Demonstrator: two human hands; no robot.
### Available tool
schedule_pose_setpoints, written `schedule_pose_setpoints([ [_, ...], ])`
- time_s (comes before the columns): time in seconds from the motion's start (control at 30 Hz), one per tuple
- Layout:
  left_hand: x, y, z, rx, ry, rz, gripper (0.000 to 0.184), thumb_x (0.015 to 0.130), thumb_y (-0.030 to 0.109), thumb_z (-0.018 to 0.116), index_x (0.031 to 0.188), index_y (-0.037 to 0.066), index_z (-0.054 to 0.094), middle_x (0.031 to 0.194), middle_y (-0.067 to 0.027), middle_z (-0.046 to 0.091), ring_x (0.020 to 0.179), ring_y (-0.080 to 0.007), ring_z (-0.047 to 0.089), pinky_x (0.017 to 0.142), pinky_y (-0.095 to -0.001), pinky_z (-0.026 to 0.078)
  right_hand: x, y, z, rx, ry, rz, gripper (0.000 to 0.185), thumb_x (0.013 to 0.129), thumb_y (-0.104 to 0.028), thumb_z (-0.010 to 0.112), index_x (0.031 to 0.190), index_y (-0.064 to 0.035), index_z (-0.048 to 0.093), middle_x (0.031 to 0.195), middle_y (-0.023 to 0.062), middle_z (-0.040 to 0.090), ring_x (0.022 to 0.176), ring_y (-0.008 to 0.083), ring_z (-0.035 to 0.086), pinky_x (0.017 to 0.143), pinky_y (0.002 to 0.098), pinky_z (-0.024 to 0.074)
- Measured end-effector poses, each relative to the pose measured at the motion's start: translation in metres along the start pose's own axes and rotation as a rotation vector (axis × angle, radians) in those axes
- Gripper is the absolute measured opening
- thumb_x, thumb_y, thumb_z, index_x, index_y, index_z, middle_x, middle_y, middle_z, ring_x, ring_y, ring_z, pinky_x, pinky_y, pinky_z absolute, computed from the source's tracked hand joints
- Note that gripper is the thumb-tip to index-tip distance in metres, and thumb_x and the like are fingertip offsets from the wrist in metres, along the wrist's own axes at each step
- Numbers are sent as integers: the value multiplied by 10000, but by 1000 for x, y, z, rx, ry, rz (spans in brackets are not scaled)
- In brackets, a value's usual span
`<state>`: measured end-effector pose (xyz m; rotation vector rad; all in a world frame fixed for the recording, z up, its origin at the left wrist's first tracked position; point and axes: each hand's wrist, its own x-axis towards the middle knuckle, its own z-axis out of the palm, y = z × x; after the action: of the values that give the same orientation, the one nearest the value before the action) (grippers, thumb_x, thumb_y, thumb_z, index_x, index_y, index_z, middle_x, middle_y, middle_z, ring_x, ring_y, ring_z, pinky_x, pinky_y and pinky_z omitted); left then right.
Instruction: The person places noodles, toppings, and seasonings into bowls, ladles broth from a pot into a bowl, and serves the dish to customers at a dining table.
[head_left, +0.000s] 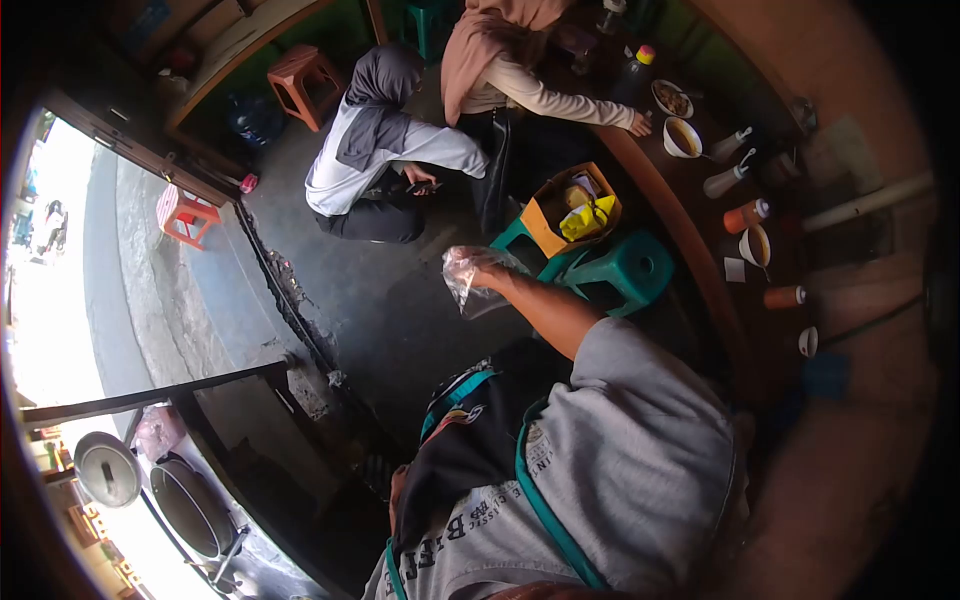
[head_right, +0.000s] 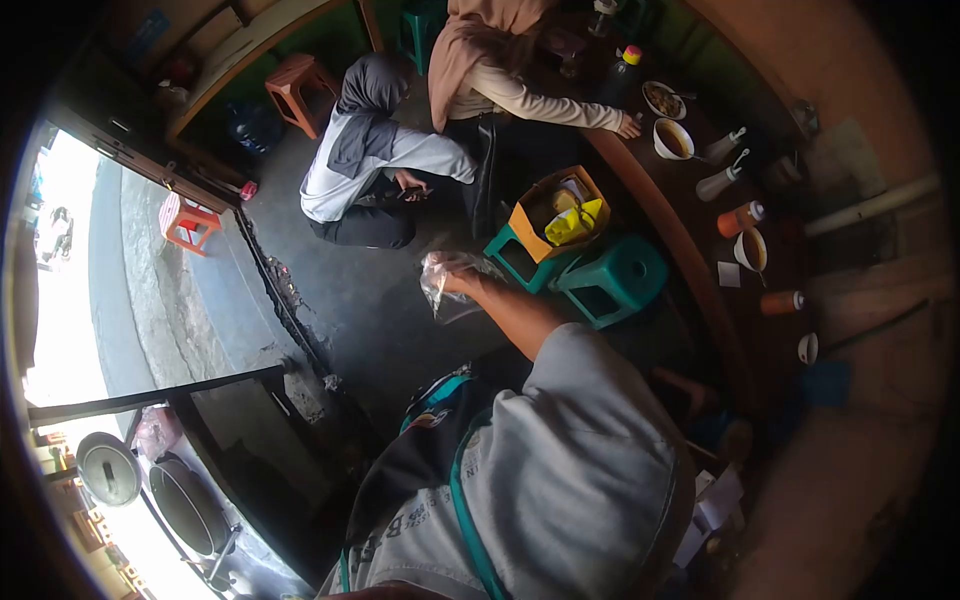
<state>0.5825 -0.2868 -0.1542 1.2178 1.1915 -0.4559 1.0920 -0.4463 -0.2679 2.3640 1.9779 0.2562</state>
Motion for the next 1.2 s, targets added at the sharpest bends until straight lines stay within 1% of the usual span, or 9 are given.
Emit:
schedule_pose_setpoints([
  [0.13,40,37,-90,-20,-34,107,302,900,351,611,936,52,621,875,-38,673,759,-135,613,625,-310,478,-53,-64,36,484,-352,351,176,757,-233,589,727,-78,667,851,121,664,846,249,632,716,374,496],
  [0.2,122,41,-150,49,-127,385,347,893,403,620,971,66,601,882,-25,662,811,-136,621,652,-307,464,-84,-80,26,251,-507,173,260,871,-253,502,873,-91,705,987,103,685,908,265,647,756,401,513],
  [0.33,175,206,-223,-153,-41,419,350,897,392,630,973,52,601,903,-49,665,862,-151,637,714,-290,461,-145,-119,-38,1103,-149,846,256,912,-252,515,959,-84,703,984,138,665,907,227,642,852,350,501],
  [0.43,183,329,-259,-205,86,575,293,929,273,602,940,-20,600,891,-101,682,887,-181,655,780,-299,485,-44,-16,-34,881,-588,880,244,908,-245,514,949,-88,696,966,125,660,892,220,637,829,346,501],
  [0.6,214,382,-306,109,341,726,413,895,380,594,952,-29,608,860,-182,642,835,-273,635,727,-380,480,232,79,-10,999,-740,874,224,902,-234,512,932,-95,686,935,104,651,866,208,628,792,340,500],
  [0.87,77,253,-367,-325,476,548,407,903,379,584,979,-21,598,941,-154,640,920,-246,607,828,-373,466,692,-107,-60,1159,-892,13,193,892,-215,509,904,-107,669,887,69,637,825,190,615,732,331,500],
  [0.97,30,178,-359,-561,649,343,417,913,402,596,968,-10,608,946,-103,637,920,-174,583,824,-328,459,757,-230,-214,866,-524,-894,224,898,-197,533,930,-66,711,1078,148,654,1039,322,599,925,397,463],
  [1.03,3,137,-344,-721,802,246,411,910,407,611,968,0,614,926,-77,642,884,-139,567,797,-301,452,768,-324,-273,1334,-1320,-608,285,930,-254,586,1127,-57,650,1053,82,665,1009,192,609,891,337,467],
  [1.2,-28,56,-312,-1062,1120,166,370,904,379,611,909,9,615,823,-39,632,757,-108,534,693,-278,451,754,-562,-404,1095,-64,-1298,249,955,-187,525,1111,-11,606,952,131,666,945,208,625,865,342,478],
])
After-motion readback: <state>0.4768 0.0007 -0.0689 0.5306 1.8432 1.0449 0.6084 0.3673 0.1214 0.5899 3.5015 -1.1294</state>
